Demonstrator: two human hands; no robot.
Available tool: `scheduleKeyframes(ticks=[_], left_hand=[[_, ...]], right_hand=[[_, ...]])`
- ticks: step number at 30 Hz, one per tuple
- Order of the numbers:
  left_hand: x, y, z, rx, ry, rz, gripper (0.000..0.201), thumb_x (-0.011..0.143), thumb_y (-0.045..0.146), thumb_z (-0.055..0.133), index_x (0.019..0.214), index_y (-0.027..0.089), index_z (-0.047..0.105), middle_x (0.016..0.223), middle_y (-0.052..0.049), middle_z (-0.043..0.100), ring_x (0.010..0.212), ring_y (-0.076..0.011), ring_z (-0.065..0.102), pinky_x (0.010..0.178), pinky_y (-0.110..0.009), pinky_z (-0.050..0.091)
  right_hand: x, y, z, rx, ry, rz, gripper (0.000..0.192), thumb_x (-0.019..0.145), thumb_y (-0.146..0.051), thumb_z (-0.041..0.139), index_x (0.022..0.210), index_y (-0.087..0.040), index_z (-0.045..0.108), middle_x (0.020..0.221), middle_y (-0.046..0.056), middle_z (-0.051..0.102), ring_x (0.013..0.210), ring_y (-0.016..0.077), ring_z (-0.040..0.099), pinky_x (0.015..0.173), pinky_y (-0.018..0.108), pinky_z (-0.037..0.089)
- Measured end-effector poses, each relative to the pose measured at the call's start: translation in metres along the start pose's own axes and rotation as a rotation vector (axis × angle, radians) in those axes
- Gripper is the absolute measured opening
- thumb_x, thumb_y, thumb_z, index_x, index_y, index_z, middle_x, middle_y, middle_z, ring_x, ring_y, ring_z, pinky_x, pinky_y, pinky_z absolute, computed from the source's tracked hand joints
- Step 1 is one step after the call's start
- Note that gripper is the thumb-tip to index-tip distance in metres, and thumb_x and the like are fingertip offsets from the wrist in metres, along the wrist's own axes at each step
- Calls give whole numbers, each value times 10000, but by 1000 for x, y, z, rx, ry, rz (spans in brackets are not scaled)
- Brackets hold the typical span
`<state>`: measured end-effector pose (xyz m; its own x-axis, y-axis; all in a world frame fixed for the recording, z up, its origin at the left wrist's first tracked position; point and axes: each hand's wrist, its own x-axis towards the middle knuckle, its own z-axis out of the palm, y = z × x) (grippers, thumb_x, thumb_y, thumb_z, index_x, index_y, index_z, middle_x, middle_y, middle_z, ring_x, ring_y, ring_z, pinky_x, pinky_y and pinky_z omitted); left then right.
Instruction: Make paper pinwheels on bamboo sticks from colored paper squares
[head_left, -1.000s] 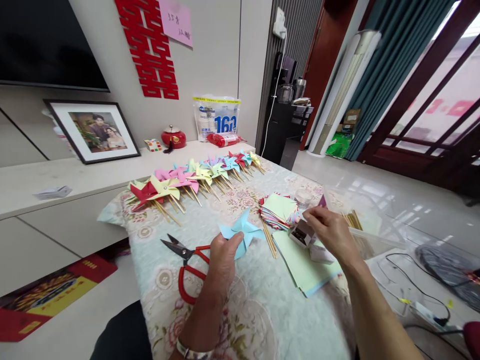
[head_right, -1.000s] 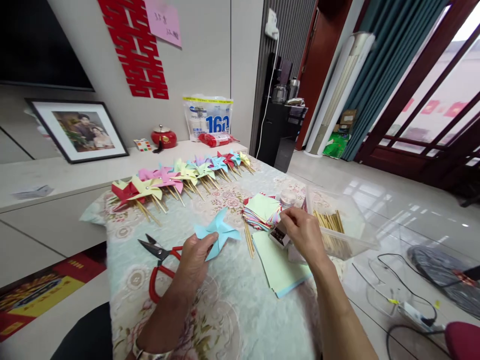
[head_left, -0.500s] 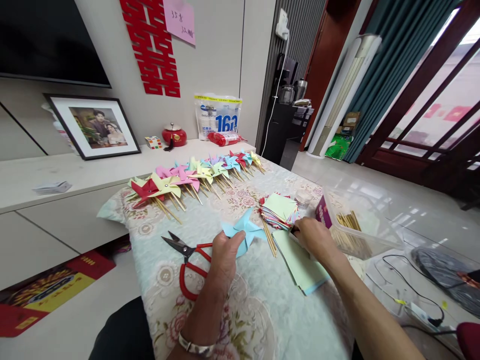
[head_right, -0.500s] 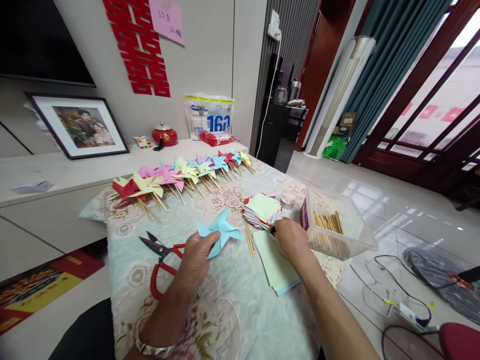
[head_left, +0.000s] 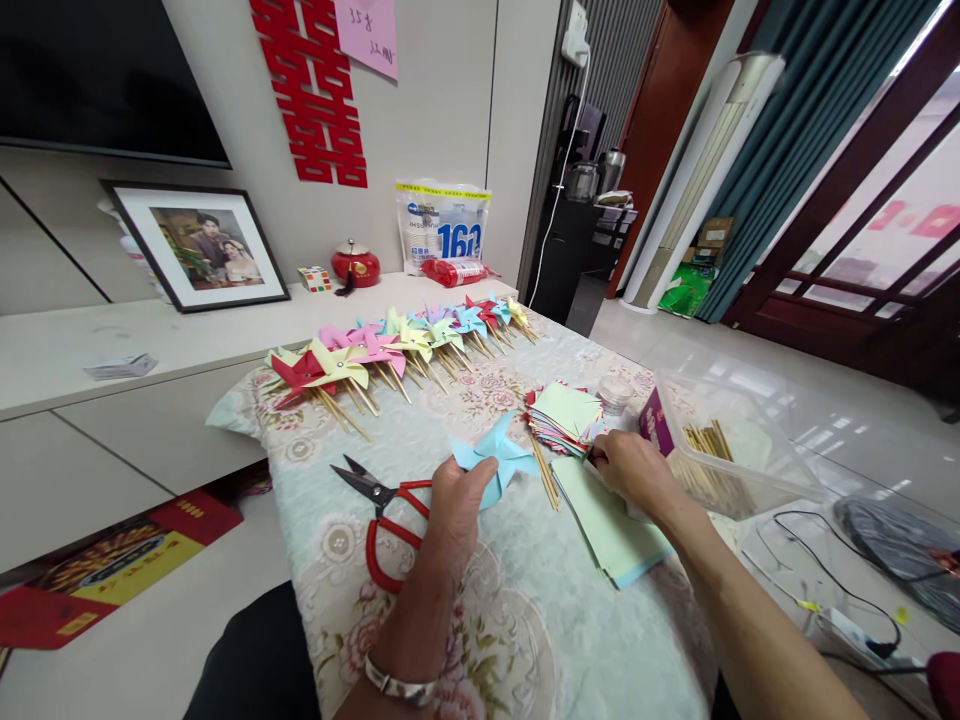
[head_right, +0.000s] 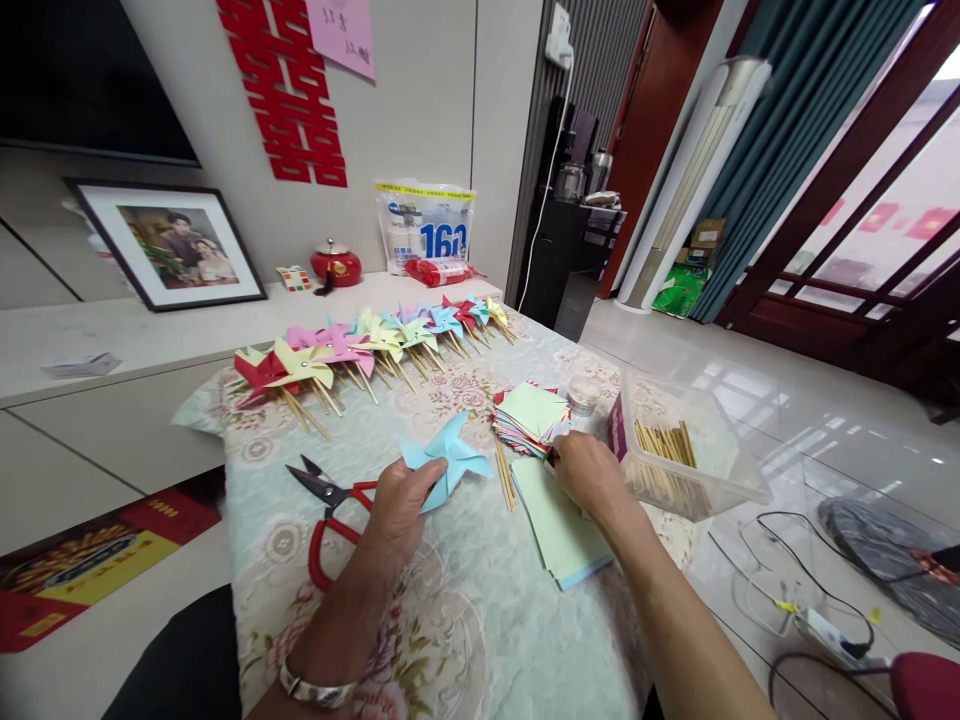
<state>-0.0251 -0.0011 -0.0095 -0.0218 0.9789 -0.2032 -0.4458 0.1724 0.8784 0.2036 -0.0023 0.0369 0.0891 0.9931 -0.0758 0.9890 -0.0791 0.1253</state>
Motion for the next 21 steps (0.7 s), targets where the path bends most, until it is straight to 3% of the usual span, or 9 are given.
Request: scheduleKeyframes(ticks=[7,13,21], left_hand=[[-5,8,4,41,40,-10,168,561,268,712,638,148,624,531,49,533,501,-96,423,508,-224,358],[-1,-1,-2,93,-1,27,175,595,295,706,646,155,615,541,41,520,511,-101,412,508,-228,344],[-1,-5,-4,120,-14,43,137,632,272,686,671,158,620,549,39,504,519,-101,395,505,-223,338]], right_hand=[[0,3,5,-3,2,-57,275,920,-143,452,935,-138,727,980,160,732,858,258,705,617,294,350],[2,7,-1,9,-41,-146,233,880,-105,495,851,-152,722,930,132,724,819,230,692,633,289,349],[10,10,8,-28,-36,-160,293,938,-113,409,905,-114,700,976,176,722,885,278,710,658,314,366]])
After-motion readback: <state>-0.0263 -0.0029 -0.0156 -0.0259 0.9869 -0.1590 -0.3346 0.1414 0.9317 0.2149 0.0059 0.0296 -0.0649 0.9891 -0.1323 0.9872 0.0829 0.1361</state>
